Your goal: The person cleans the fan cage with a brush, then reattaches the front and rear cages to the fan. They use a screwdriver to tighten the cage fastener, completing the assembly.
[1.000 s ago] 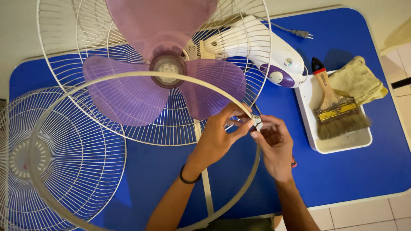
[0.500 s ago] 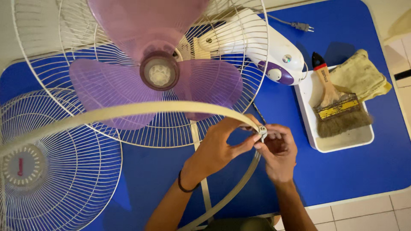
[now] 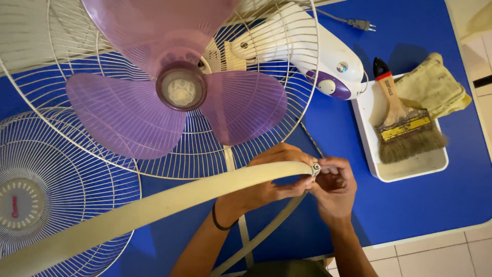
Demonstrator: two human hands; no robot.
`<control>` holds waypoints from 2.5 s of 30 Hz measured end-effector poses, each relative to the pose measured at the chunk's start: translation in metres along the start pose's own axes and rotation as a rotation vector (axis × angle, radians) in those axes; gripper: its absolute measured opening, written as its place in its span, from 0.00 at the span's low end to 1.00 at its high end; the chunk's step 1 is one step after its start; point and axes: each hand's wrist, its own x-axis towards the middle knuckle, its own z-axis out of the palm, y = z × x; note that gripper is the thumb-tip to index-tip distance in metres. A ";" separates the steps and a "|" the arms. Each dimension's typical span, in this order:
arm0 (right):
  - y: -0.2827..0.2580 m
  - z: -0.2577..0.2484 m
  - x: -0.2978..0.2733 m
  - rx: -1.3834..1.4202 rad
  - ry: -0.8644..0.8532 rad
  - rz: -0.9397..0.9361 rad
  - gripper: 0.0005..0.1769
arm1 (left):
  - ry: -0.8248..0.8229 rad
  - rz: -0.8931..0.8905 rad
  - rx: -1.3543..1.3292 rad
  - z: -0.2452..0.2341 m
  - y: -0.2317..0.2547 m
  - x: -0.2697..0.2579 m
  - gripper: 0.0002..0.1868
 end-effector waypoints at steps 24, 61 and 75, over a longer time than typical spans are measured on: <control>-0.020 0.014 0.017 -0.161 -0.116 -0.053 0.30 | -0.096 -0.331 -0.142 -0.010 -0.017 0.004 0.20; -0.029 -0.034 0.010 -1.416 -0.096 -0.194 0.23 | -0.059 -0.380 -0.757 0.029 -0.094 -0.006 0.20; -0.047 -0.091 -0.026 -0.759 -0.084 0.213 0.18 | 0.101 -0.361 -0.665 0.031 -0.097 0.009 0.18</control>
